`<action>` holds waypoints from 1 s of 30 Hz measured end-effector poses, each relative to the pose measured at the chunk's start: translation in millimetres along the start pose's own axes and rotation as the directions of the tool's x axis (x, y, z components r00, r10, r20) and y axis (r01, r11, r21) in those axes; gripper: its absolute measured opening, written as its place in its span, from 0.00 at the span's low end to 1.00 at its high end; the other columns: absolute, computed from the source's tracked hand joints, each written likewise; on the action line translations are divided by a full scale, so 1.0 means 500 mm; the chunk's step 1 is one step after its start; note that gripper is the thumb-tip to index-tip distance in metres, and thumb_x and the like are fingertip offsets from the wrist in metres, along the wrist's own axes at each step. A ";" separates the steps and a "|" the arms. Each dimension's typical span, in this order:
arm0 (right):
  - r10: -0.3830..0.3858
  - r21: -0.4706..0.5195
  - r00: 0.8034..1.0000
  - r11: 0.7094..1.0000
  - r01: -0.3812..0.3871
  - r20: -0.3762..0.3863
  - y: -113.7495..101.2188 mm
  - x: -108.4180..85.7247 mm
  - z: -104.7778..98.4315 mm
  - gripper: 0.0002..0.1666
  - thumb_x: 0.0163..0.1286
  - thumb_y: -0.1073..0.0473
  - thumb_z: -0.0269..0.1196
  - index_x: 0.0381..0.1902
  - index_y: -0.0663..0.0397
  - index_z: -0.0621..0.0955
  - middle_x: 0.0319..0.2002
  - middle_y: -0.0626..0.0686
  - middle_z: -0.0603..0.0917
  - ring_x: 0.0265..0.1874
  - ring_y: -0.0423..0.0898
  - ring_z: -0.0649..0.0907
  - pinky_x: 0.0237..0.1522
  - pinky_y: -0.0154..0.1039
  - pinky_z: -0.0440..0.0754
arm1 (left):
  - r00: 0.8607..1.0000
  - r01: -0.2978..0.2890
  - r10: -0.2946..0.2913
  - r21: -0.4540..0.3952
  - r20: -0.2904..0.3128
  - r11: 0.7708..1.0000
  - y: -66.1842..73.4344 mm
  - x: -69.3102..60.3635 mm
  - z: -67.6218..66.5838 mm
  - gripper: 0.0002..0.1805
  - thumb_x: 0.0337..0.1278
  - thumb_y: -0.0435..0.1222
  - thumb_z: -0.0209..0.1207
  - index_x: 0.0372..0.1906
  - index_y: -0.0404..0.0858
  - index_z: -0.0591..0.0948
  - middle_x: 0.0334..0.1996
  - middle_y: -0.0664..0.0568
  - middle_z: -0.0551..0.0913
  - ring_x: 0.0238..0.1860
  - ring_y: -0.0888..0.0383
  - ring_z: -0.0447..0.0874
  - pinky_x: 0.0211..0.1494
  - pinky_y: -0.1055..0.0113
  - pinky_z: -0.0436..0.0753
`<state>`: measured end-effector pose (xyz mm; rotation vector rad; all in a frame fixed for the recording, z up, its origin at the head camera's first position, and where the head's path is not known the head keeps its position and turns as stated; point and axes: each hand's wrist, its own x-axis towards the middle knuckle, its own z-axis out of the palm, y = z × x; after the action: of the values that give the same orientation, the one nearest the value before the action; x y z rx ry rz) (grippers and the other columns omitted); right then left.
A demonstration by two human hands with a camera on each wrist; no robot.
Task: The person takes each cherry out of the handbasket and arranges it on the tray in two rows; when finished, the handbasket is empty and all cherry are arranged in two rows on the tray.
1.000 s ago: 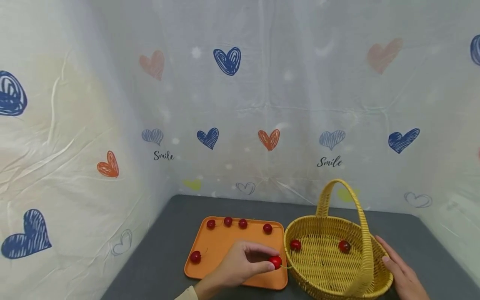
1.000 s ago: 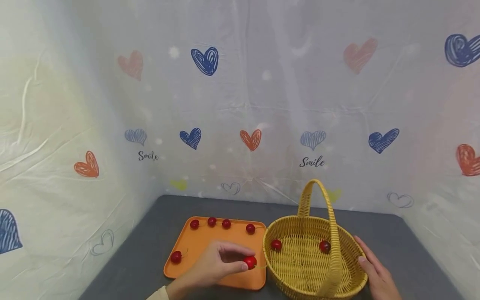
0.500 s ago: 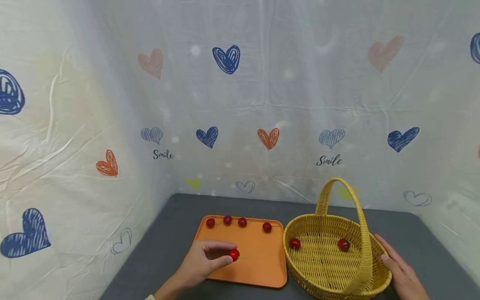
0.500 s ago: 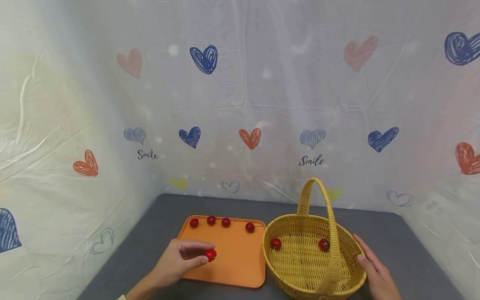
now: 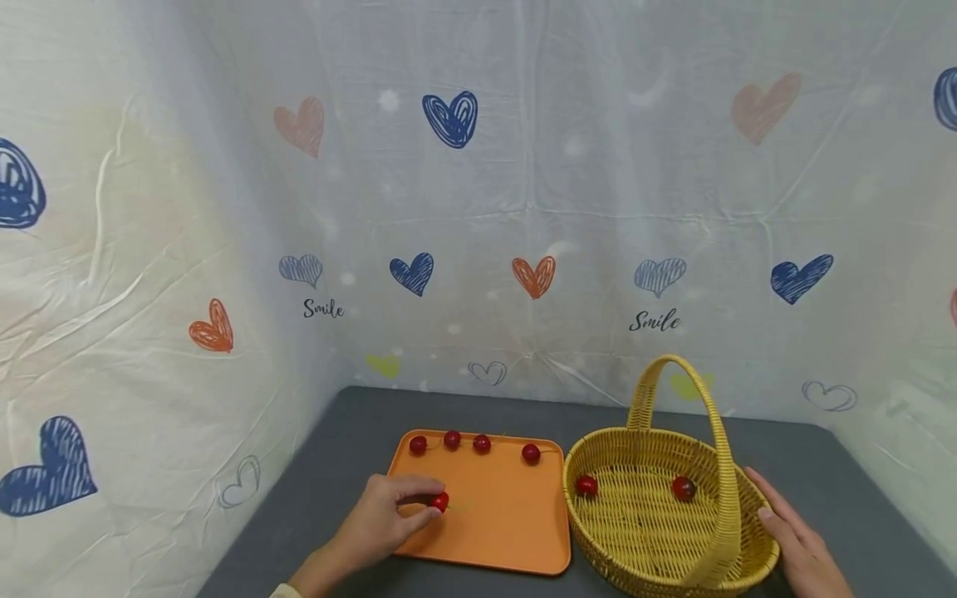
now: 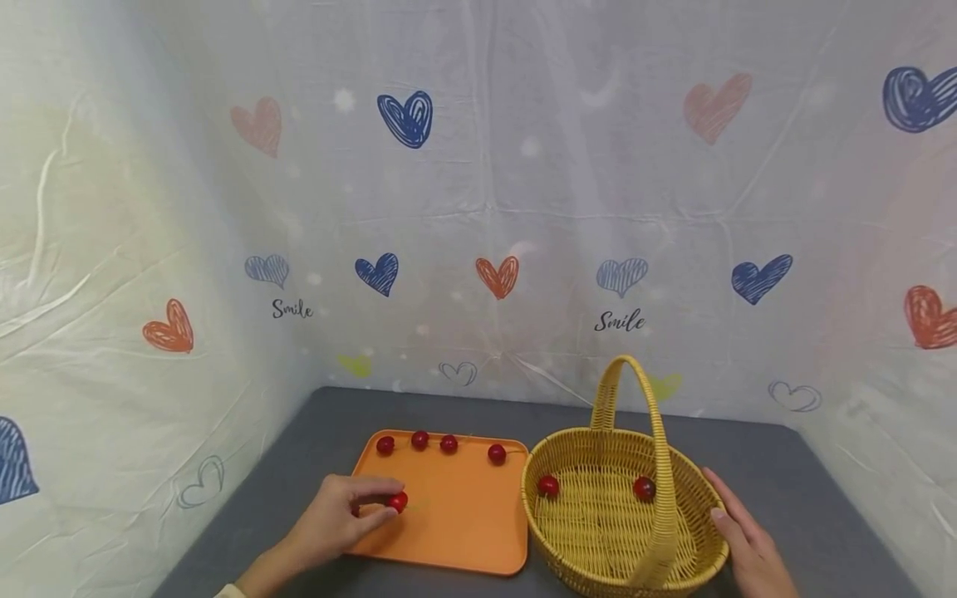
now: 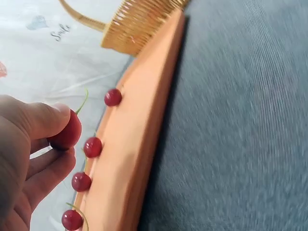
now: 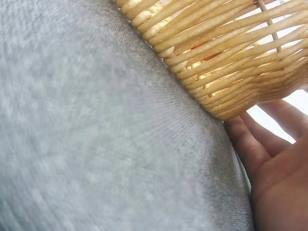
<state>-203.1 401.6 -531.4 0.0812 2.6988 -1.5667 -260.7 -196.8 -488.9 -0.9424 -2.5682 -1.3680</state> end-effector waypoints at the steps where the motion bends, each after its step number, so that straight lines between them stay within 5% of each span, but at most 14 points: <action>1: -0.009 -0.001 1.000 1.000 0.009 -0.003 0.000 -0.001 0.001 0.42 0.92 0.34 0.36 0.92 0.37 0.41 0.87 0.43 0.44 0.78 0.19 0.54 0.47 0.17 0.73 | 1.000 -0.026 0.026 0.044 0.008 0.999 -0.004 0.001 0.001 0.14 0.68 0.35 0.75 0.55 0.35 0.92 0.52 0.49 0.95 0.52 0.58 0.95 0.54 0.60 0.94; 4: -0.023 -0.016 1.000 1.000 0.023 -0.019 0.003 -0.003 0.002 0.41 0.92 0.34 0.37 0.92 0.36 0.43 0.83 0.33 0.47 0.59 0.04 0.56 0.48 0.17 0.72 | 0.995 -0.102 0.097 0.172 0.037 0.980 -0.014 0.007 0.003 0.12 0.67 0.32 0.75 0.53 0.36 0.93 0.49 0.51 0.95 0.50 0.60 0.94 0.52 0.63 0.94; 7: -0.028 -0.017 0.999 0.999 0.027 -0.020 0.005 -0.001 0.002 0.41 0.92 0.35 0.37 0.92 0.36 0.43 0.87 0.41 0.46 0.61 0.05 0.55 0.48 0.16 0.71 | 0.987 -0.158 0.145 0.280 0.068 0.947 -0.020 0.011 0.004 0.11 0.65 0.31 0.76 0.51 0.38 0.93 0.47 0.53 0.95 0.49 0.61 0.94 0.52 0.63 0.94; 9: -0.034 -0.017 0.999 0.999 0.034 -0.022 0.006 0.000 0.002 0.40 0.93 0.36 0.37 0.92 0.38 0.43 0.87 0.43 0.47 0.54 0.02 0.57 0.48 0.16 0.72 | 0.983 -0.179 0.158 0.322 0.092 0.930 -0.023 0.013 0.002 0.11 0.64 0.30 0.76 0.50 0.39 0.93 0.46 0.54 0.95 0.49 0.61 0.94 0.51 0.61 0.94; 11: -0.044 -0.008 0.999 0.999 0.044 -0.021 0.007 0.000 0.002 0.40 0.93 0.37 0.37 0.93 0.39 0.43 0.87 0.46 0.48 0.54 0.01 0.57 0.48 0.16 0.72 | 0.980 -0.188 0.154 0.344 0.123 0.920 -0.025 0.014 0.000 0.10 0.64 0.31 0.76 0.49 0.40 0.93 0.46 0.56 0.95 0.48 0.62 0.93 0.51 0.61 0.94; 18: -0.053 0.060 0.998 0.997 0.054 -0.020 0.016 -0.007 0.005 0.40 0.93 0.38 0.39 0.93 0.39 0.45 0.72 0.22 0.55 0.53 0.01 0.61 0.49 0.16 0.75 | 0.969 -0.179 0.096 0.384 0.227 0.906 -0.031 0.021 -0.005 0.06 0.67 0.32 0.73 0.45 0.44 0.91 0.42 0.62 0.92 0.42 0.71 0.85 0.47 0.68 0.90; 24: -0.064 0.087 0.998 0.994 0.065 -0.016 0.018 -0.007 0.007 0.40 0.93 0.38 0.38 0.93 0.40 0.45 0.74 0.23 0.55 0.54 0.01 0.61 0.50 0.16 0.76 | 0.970 -0.150 0.055 0.402 0.238 0.903 -0.031 0.024 -0.006 0.08 0.66 0.32 0.73 0.48 0.42 0.91 0.44 0.60 0.93 0.44 0.70 0.87 0.50 0.65 0.92; 30: -0.049 0.038 0.999 0.998 0.049 -0.015 0.011 -0.004 0.003 0.40 0.93 0.37 0.37 0.93 0.39 0.44 0.81 0.32 0.52 0.53 0.01 0.61 0.49 0.17 0.75 | 0.970 -0.179 0.091 0.403 0.227 0.898 -0.027 0.027 -0.004 0.10 0.67 0.32 0.74 0.50 0.42 0.91 0.43 0.59 0.93 0.43 0.69 0.88 0.50 0.65 0.92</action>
<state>-200.8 403.0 -537.1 0.0273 2.7021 -1.6372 -279.5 -197.4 -492.8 -1.1960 -2.7122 -0.6630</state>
